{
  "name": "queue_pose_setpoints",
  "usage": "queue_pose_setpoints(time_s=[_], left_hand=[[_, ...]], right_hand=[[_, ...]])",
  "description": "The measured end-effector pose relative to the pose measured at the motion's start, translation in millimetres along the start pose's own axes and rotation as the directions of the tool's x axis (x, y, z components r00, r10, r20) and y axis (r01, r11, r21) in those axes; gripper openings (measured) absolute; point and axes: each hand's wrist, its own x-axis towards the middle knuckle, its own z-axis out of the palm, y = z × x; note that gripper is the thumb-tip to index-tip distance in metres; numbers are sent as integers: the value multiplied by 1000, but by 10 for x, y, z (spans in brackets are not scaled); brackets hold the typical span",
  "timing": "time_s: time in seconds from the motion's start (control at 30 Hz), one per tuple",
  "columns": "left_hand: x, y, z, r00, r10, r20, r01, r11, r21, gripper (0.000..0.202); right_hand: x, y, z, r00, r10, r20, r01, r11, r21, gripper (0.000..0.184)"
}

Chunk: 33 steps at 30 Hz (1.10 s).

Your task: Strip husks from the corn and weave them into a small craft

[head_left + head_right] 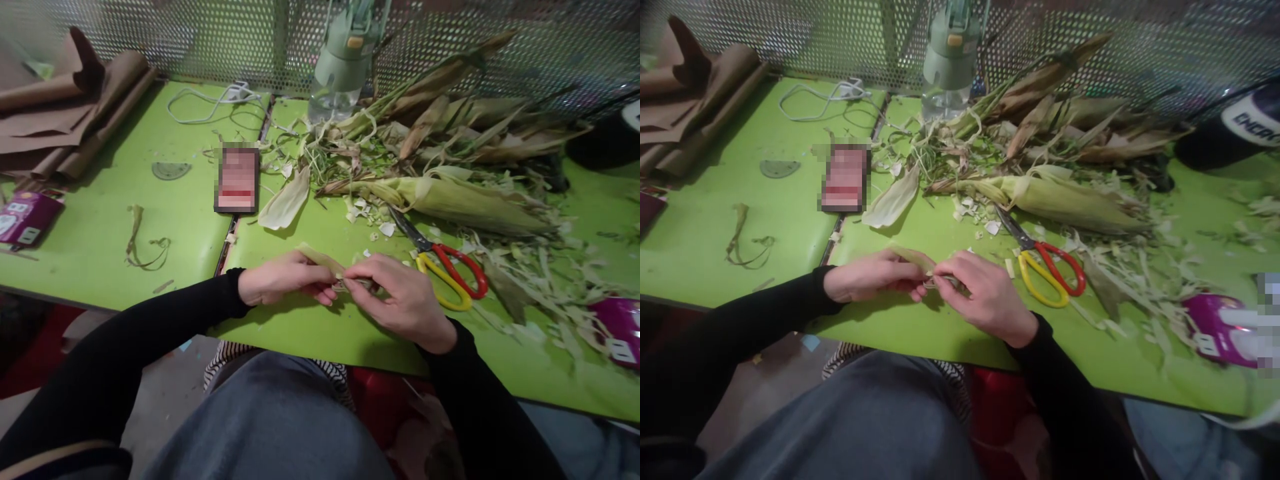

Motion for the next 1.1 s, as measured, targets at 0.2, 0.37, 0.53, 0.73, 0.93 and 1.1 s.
queue_pose_setpoints(time_s=[0.2, 0.37, 0.53, 0.73, 0.93, 1.1], left_hand=[[-10, 11, 12, 999, -27, 47, 24, 998, 65, 9], [-44, -7, 58, 993, 76, 88, -94, 969, 227, 10], [-57, 5, 69, 993, 109, 41, -116, 951, 287, 14], [-7, -48, 40, 984, 178, 25, -179, 958, 226, 11], [22, -81, 12, 961, 276, 25, -274, 934, 231, 9], [21, -70, -12, 961, 275, 35, -273, 918, 287, 8]], right_hand=[[-16, 78, -53, 991, -64, 121, 56, 996, 64, 8], [-24, 86, -76, 984, -63, 167, 54, 997, 57, 11], [-32, 77, -74, 983, -86, 164, 93, 995, -37, 12], [-54, 69, -59, 989, -27, 143, 45, 992, -120, 11], [-49, 67, -36, 997, -20, 74, 30, 990, -137, 8], [-63, 56, -5, 999, 16, 49, -11, 995, -104, 7]])
